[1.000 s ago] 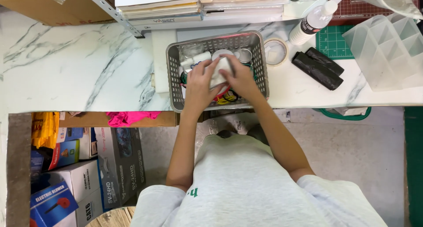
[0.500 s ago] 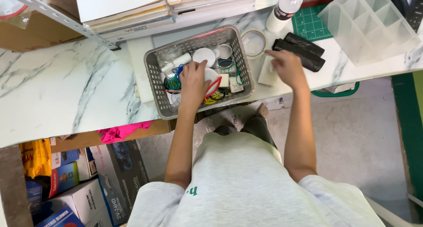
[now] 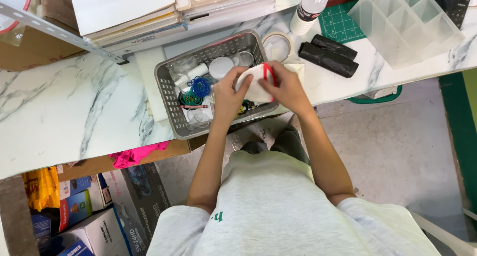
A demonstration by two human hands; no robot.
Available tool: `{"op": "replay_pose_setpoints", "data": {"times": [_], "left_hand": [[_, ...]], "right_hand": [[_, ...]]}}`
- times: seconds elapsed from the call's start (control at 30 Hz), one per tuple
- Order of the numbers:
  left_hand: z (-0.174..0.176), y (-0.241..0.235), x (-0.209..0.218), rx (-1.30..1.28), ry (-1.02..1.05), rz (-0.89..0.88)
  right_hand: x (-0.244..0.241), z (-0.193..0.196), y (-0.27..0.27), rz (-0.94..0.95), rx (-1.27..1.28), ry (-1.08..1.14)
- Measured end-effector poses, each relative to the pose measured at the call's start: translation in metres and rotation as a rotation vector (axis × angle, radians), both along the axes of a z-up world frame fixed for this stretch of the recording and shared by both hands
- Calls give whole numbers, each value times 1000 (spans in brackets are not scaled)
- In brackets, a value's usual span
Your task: Organizing and sorting various office and printing supplies into containers and a metal mesh basket.
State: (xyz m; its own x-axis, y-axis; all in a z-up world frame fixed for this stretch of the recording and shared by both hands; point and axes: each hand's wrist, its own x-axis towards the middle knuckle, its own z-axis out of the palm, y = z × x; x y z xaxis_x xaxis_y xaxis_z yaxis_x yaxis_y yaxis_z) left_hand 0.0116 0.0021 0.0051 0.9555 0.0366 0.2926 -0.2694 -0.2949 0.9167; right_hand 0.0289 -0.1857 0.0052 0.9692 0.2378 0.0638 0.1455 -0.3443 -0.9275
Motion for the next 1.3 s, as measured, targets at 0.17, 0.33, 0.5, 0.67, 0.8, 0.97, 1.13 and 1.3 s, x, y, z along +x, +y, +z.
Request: {"op": "replay_pose_setpoints", "data": {"times": [0.17,0.33,0.5,0.67,0.8,0.97,1.13,1.3], "left_hand": [[-11,6,5,-84,169,-92],[-12,22,6,-21,231,-106],[-28,43,7,304,-20,11],[-33,53,5,418,3,118],[-37,69,5,750,-53,353],[-56,104,-1,904,177,397],[-63,118,-4,858,398,316],[-63,123,-15,643,182,283]], "right_hand": [[24,-38,-57,-239,49,-120],[50,-84,-117,-415,95,-84],[49,-72,-117,-633,-47,-250],[21,-22,-37,-354,-401,-619],[14,-9,33,189,-210,-423],[46,-55,94,334,-454,-611],[61,-75,118,306,-701,-722],[67,-52,114,260,-543,-648]]}}
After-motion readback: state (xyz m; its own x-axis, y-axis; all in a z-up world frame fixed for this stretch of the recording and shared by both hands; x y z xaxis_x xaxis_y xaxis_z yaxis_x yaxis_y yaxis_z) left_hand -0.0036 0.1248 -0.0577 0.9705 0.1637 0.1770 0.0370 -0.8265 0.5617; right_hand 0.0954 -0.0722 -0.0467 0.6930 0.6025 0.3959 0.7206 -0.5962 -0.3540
